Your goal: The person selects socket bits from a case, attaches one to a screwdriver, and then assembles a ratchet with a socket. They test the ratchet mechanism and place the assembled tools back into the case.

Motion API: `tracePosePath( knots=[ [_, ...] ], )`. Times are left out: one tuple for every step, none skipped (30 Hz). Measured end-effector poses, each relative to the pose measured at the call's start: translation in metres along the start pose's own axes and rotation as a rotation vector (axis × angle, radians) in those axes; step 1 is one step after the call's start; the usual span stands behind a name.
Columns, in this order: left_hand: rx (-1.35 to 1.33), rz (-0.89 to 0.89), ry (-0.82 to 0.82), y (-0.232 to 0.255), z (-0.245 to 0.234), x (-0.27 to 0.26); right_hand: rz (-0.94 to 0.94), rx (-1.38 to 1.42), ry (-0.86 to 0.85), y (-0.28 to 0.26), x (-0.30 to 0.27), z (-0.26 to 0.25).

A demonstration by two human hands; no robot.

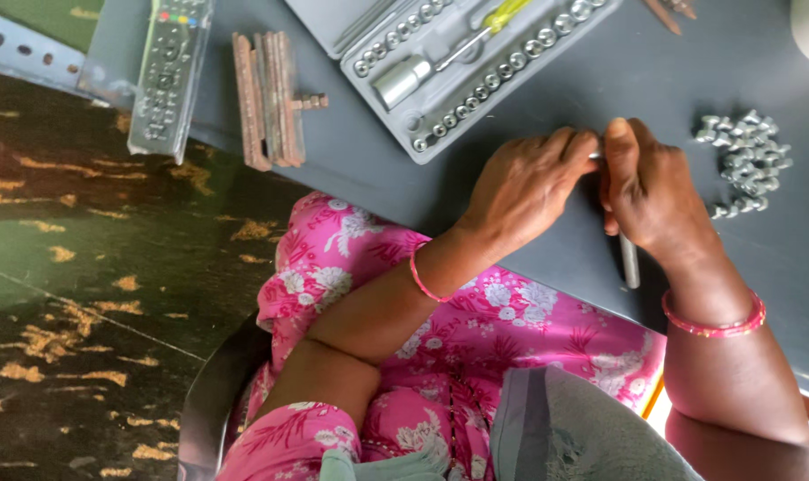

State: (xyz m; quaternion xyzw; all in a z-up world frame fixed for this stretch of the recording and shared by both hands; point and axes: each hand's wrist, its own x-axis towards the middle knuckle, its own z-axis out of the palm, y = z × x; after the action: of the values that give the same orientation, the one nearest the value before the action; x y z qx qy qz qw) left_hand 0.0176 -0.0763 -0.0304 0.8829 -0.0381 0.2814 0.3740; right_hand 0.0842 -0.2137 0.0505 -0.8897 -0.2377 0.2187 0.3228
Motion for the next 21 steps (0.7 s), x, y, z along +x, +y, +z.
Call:
tracePosePath(
  knots=[
    [0.011,-0.001,0.003,0.0,0.001,0.0,0.021,0.024,-0.006,0.0,0.002,-0.001],
    [0.022,-0.002,0.007,0.0,0.002,0.0,0.042,0.049,-0.012,0.0,0.004,0.0],
    [-0.006,-0.016,-0.002,0.0,0.001,0.0,0.063,0.075,-0.015,0.002,0.006,-0.001],
    [-0.034,-0.03,-0.012,-0.001,0.0,0.001,0.092,0.132,-0.03,0.005,0.007,-0.002],
    [-0.063,-0.043,-0.022,-0.001,-0.003,0.003,0.121,0.19,-0.044,0.009,0.009,-0.001],
    [-0.231,-0.054,-0.028,-0.002,-0.007,0.004,0.15,0.247,-0.058,0.014,0.01,-0.001],
    [-0.399,-0.067,-0.034,-0.004,-0.012,0.006,0.171,0.379,-0.103,0.019,0.012,-0.001],
    [-0.568,-0.081,-0.042,-0.005,-0.018,0.007,0.191,0.51,-0.148,0.024,0.013,-0.001],
    [-0.636,-0.125,-0.071,-0.006,-0.024,0.009,0.206,0.644,-0.191,0.029,0.015,0.0],
    [-0.704,-0.169,-0.102,-0.007,-0.029,0.009,0.235,0.704,-0.215,0.034,0.017,0.0],
    [-0.771,-0.213,-0.137,-0.006,-0.033,0.01,0.263,0.768,-0.237,0.038,0.019,0.0],
    [-0.698,-0.123,-0.034,-0.003,-0.034,0.012,0.289,0.832,-0.26,0.041,0.02,0.002],
    [-0.626,-0.03,0.067,0.0,-0.034,0.013,0.325,0.91,-0.316,0.044,0.022,0.005],
    [-0.722,-0.032,0.129,0.006,-0.03,0.015,0.36,0.989,-0.371,0.046,0.024,0.01],
    [-0.814,-0.031,0.194,0.011,-0.028,0.015,0.394,1.066,-0.433,0.047,0.025,0.014],
    [-1.071,-0.133,0.218,0.02,-0.021,0.015,0.409,1.059,-0.485,0.048,0.026,0.018],
    [-1.325,-0.245,0.233,0.025,-0.017,0.012,0.425,1.055,-0.537,0.048,0.024,0.026],
    [-1.333,-0.33,0.216,0.029,-0.016,0.007,0.442,1.05,-0.589,0.048,0.022,0.031],
    [-1.342,-0.415,0.195,0.032,-0.015,0.0,0.403,1.137,-0.656,0.048,0.018,0.033],
    [-1.348,-0.5,0.173,0.032,-0.014,-0.005,0.361,1.223,-0.722,0.048,0.016,0.036],
    [-1.284,-0.421,0.181,0.031,-0.013,-0.01,0.317,1.309,-0.788,0.048,0.013,0.037]
  ],
)
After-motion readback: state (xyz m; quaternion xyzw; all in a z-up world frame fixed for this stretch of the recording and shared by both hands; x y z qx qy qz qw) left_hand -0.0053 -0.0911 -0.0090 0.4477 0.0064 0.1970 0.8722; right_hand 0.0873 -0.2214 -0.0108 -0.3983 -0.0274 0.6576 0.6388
